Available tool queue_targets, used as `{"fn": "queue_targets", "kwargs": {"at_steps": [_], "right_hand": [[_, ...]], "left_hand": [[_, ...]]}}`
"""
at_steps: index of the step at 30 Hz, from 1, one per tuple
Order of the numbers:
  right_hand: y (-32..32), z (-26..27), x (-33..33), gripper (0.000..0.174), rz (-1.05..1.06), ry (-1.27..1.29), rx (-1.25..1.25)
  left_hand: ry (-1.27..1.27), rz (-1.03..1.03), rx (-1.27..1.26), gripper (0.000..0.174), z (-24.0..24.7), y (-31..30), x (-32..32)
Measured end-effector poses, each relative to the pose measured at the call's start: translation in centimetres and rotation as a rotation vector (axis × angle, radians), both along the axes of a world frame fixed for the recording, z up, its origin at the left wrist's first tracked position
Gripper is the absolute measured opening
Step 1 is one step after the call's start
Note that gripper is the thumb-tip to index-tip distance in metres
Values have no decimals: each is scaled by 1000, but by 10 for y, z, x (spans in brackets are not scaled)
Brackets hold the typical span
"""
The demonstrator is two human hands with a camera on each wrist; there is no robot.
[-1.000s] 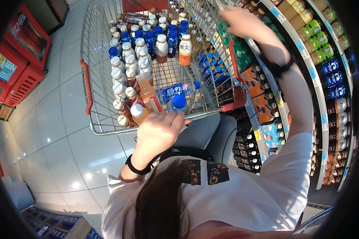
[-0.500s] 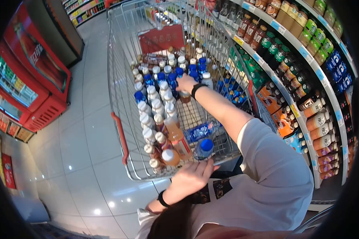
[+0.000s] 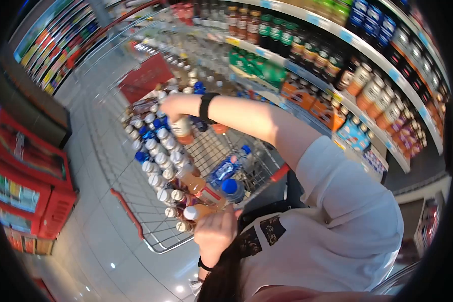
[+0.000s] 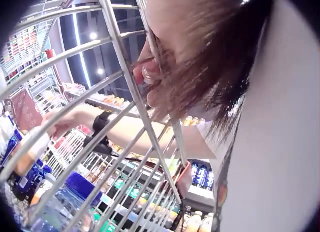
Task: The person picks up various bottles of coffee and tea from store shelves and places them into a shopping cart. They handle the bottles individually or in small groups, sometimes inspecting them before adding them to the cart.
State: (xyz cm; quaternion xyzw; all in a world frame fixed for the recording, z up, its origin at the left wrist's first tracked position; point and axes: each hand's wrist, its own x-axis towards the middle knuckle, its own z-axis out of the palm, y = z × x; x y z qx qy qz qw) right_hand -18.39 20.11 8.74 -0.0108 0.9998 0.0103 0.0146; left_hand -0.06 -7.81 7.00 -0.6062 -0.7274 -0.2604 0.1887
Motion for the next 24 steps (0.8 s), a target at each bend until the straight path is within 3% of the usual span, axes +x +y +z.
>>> {"fn": "queue_targets", "kwargs": {"at_steps": [6,9,14,16,18,21,24], "right_hand": [[24,100,85,32,-38,222,-203],[31,149,170,34,-135,413,-258],[68,185,303,30,-245,718,-170],[93,185,353,33,-382,734,-143],[115,185,404,34,-408,639,31],[120,171,467,30,-536,496,126],[135,147,516,29,-652,373,188]], "left_hand": [[-46,39,58,13,-7,5,4],[-30,61,25,12,-8,5,5],[19,26,57,12,-9,11,2],[-24,78,-32,12,-3,11,8],[-29,74,-20,12,-1,14,11],[14,56,34,13,-2,18,11],[-39,113,-71,11,2,17,14]]}}
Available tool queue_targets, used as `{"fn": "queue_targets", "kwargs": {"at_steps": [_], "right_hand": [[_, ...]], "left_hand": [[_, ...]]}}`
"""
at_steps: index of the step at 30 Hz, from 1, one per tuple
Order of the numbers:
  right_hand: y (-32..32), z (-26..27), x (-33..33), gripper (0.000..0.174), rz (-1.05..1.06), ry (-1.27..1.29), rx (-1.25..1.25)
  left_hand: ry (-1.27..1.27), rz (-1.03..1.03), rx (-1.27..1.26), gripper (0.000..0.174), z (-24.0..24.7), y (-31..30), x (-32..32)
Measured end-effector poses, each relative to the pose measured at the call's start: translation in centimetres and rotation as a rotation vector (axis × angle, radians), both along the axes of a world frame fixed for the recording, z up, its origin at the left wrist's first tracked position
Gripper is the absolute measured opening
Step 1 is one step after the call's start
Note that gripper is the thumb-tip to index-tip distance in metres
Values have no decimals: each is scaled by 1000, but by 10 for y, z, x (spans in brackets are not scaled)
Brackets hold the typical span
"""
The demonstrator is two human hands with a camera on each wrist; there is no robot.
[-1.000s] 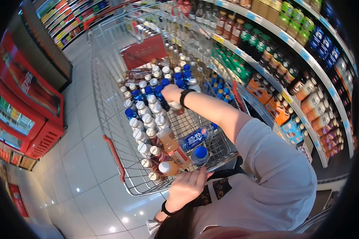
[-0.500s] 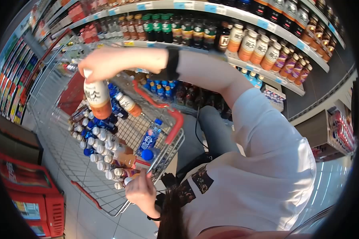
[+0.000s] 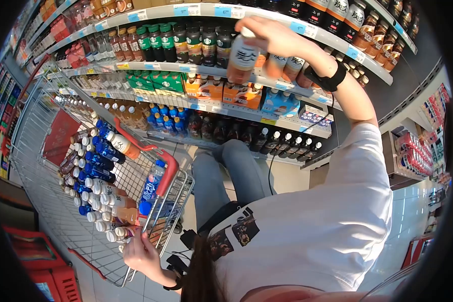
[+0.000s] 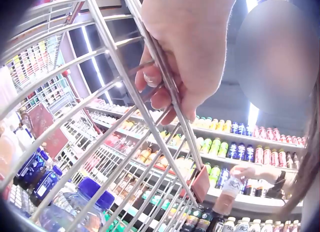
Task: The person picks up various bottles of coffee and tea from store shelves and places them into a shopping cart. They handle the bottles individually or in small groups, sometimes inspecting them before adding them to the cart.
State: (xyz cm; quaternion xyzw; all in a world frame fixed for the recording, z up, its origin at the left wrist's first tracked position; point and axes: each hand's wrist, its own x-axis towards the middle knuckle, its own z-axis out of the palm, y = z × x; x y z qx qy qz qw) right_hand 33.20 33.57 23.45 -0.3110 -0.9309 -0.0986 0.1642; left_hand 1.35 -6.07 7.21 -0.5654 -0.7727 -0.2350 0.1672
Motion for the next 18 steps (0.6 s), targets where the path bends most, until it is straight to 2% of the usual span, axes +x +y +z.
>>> {"fn": "queue_targets", "kwargs": {"at_steps": [2,8,18], "right_hand": [[20,-19,28,28,-62,-15,-48],[68,-57,75,27,-58,-80,-38],[120,-86,80,35,-238,-71,-65]], "left_hand": [[10,-6,13,11,0,2,0],[16,-21,32,13,-7,3,-4],[9,16,21,12,-3,5,-1]]}}
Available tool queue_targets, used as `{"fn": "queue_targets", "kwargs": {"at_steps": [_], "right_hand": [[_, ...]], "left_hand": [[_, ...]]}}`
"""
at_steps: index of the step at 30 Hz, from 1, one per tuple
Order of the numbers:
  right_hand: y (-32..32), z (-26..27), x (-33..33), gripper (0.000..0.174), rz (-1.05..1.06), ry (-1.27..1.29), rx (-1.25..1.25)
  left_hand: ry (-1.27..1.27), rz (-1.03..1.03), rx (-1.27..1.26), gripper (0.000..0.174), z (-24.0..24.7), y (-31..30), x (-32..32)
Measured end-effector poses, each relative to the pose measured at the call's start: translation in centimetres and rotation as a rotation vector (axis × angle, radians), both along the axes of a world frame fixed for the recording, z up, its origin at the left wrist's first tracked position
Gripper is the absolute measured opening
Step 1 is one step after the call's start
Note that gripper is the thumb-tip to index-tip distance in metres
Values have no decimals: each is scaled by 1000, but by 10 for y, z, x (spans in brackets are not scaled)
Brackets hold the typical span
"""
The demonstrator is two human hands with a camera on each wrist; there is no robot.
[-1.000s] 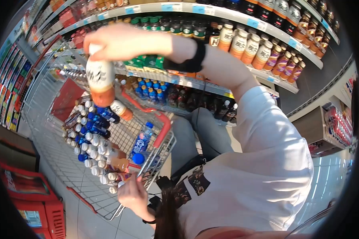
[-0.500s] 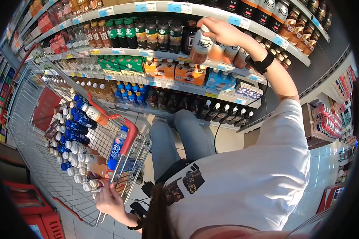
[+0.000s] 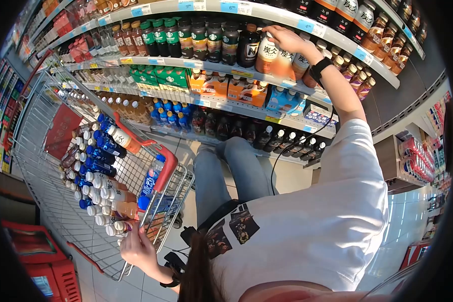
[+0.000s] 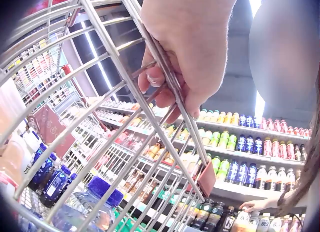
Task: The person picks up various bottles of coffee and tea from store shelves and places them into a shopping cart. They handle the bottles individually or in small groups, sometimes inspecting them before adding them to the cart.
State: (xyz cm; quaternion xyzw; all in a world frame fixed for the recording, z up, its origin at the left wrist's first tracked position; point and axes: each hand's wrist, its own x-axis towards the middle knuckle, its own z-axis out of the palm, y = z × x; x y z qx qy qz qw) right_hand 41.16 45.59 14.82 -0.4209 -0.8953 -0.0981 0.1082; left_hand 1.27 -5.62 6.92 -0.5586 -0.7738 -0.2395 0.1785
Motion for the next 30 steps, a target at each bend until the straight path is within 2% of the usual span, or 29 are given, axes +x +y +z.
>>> {"fn": "queue_targets", "kwargs": {"at_steps": [3,6,10,14,15,18,19,20,22,24,27,30], "right_hand": [[4,5,-8,33,-2,-18,-61],[15,0,-5,30,75,-14,-41],[18,-4,-3,29,64,-8,-26],[19,-2,-2,28,-52,2,-80],[23,0,-1,37,-104,-35,-114],[36,-3,14,47,44,58,-118],[35,2,16,52,44,19,-22],[36,9,17,48,-35,124,-81],[36,16,19,46,-84,317,35],[39,19,13,41,-136,188,153],[47,20,0,41,-295,-21,201],[50,18,0,42,-326,-26,201]], "left_hand": [[8,-21,30,13,-2,1,0],[-18,-27,20,13,-3,0,-1],[-10,-26,6,13,-3,-1,-2],[-11,-9,-3,14,-2,-2,-1],[-19,-3,-6,15,-3,-2,-1],[2,-22,12,13,-2,0,0],[5,-20,9,13,-2,0,0],[8,-19,6,13,-1,0,0],[3,-10,-3,14,-2,0,0],[-14,5,-20,17,-2,-2,0],[3,-1,-2,14,0,0,3],[11,6,5,13,0,0,3]]}}
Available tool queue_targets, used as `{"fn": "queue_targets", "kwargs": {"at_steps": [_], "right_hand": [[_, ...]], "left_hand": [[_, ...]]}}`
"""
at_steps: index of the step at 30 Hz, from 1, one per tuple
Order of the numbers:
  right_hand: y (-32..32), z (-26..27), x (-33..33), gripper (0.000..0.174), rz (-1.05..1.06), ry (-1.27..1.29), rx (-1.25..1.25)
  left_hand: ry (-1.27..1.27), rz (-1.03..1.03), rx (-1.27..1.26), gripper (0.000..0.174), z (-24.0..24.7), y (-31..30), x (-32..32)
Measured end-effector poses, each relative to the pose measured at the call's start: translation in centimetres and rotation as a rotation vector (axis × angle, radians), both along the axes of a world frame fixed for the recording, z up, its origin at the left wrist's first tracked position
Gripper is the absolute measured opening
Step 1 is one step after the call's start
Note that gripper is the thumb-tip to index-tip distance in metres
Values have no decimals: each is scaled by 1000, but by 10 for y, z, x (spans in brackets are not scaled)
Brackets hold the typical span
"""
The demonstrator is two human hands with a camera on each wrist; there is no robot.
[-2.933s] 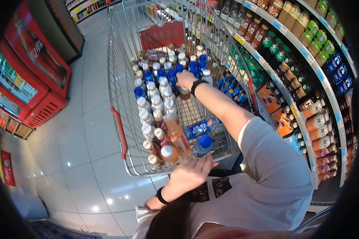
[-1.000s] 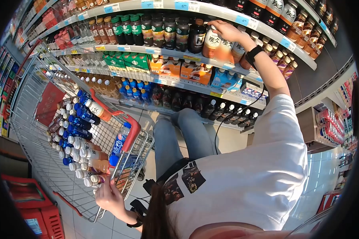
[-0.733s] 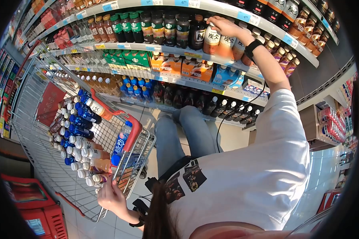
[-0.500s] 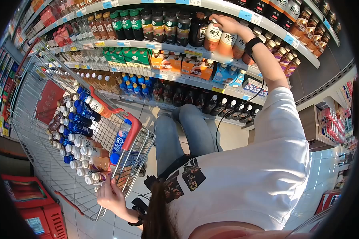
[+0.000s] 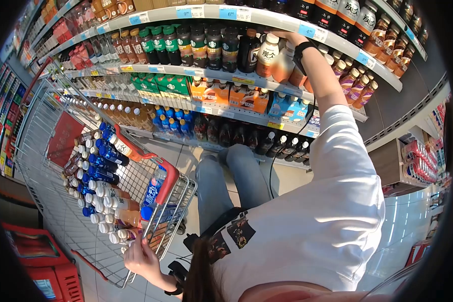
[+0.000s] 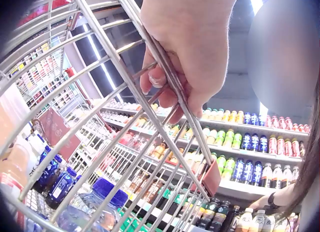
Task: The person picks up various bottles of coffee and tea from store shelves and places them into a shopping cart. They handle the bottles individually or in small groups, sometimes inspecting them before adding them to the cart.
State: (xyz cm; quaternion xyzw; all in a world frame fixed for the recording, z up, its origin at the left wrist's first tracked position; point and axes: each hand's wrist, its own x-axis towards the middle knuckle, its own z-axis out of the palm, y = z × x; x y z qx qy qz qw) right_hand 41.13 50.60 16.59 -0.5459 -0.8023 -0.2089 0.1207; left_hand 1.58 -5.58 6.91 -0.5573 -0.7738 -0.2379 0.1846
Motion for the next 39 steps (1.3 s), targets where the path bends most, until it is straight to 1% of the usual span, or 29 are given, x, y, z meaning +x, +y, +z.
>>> {"fn": "queue_targets", "kwargs": {"at_steps": [6,16,21,23,24,26,27,28,30,33,36,39], "right_hand": [[3,-1,-2,43,8,43,8],[8,-4,-2,46,58,94,2],[6,-4,-19,48,207,177,-62],[-1,-10,-31,52,269,149,-118],[14,-16,-30,50,451,256,-381],[25,-31,-30,47,518,235,-396],[27,-28,-36,47,458,254,-451],[27,-24,-39,45,362,174,-420],[23,-23,-45,43,338,188,-378],[17,-15,-50,40,338,92,-357],[20,-19,-46,42,337,105,-323],[21,-19,-45,45,344,133,-350]], "left_hand": [[5,-24,36,13,-3,1,-2],[-5,1,4,13,-1,0,-1],[6,-12,18,13,-1,1,-1],[10,-18,16,13,0,1,-1],[11,-21,15,13,0,1,-2],[10,-10,0,13,-1,0,-2],[11,-5,1,13,-3,-1,-3],[11,1,4,13,-4,-1,-3],[10,-7,25,12,-4,0,-3],[7,-9,10,11,-2,0,-3],[17,-32,47,11,-1,3,-3],[17,-30,56,12,-4,2,-3]]}}
